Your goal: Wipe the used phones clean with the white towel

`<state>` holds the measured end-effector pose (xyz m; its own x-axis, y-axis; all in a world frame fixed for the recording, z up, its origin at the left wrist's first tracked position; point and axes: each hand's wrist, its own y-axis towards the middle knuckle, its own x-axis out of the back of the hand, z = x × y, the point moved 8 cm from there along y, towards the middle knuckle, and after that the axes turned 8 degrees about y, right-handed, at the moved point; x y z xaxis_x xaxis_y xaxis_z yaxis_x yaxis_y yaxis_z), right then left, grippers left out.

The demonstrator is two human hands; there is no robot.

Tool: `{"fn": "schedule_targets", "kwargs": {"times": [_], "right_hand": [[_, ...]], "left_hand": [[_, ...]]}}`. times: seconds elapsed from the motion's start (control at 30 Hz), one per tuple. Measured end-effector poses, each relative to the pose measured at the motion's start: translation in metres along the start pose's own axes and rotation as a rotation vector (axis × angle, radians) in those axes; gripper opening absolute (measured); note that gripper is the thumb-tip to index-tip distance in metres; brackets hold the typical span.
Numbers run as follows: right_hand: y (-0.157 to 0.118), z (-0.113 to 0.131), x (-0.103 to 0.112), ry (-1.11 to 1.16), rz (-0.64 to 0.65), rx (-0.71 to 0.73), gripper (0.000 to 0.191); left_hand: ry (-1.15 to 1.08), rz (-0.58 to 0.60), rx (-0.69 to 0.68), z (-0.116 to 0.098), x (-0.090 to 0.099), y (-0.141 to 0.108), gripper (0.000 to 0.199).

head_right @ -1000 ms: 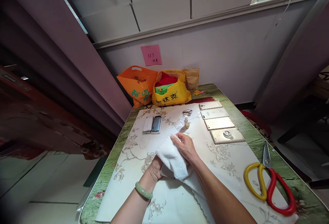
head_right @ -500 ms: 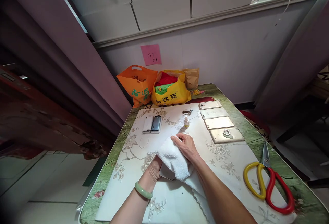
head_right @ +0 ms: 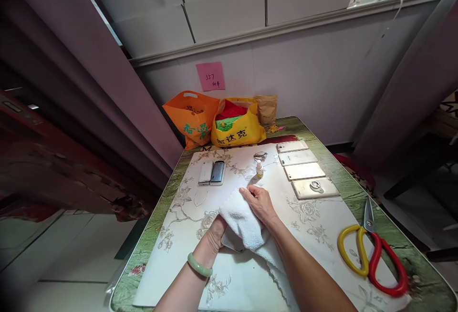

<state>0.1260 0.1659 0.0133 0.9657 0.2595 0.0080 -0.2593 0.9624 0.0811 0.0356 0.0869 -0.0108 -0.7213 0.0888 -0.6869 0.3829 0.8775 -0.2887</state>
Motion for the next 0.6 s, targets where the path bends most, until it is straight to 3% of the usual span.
{"fn": "schedule_targets", "kwargs": {"times": [0.2,0.4,0.47,0.6], "right_hand": [[-0.001,-0.003,0.002,0.03,-0.04,-0.01,0.05],[-0.004,-0.001,0.014,0.068,-0.184,0.012,0.051],[-0.005,0.003,0.03,0.119,-0.312,0.035,0.049],[-0.019,0.016,0.075,0.191,-0.702,0.134,0.047]], "left_hand": [[-0.066,-0.004,0.048,0.006,0.003,0.001,0.037],[-0.166,-0.025,0.123,0.015,0.016,0.006,0.051],[-0.214,-0.055,0.078,0.009,0.021,0.007,0.062],[-0.264,-0.13,-0.163,-0.017,0.028,0.005,0.066]]}}
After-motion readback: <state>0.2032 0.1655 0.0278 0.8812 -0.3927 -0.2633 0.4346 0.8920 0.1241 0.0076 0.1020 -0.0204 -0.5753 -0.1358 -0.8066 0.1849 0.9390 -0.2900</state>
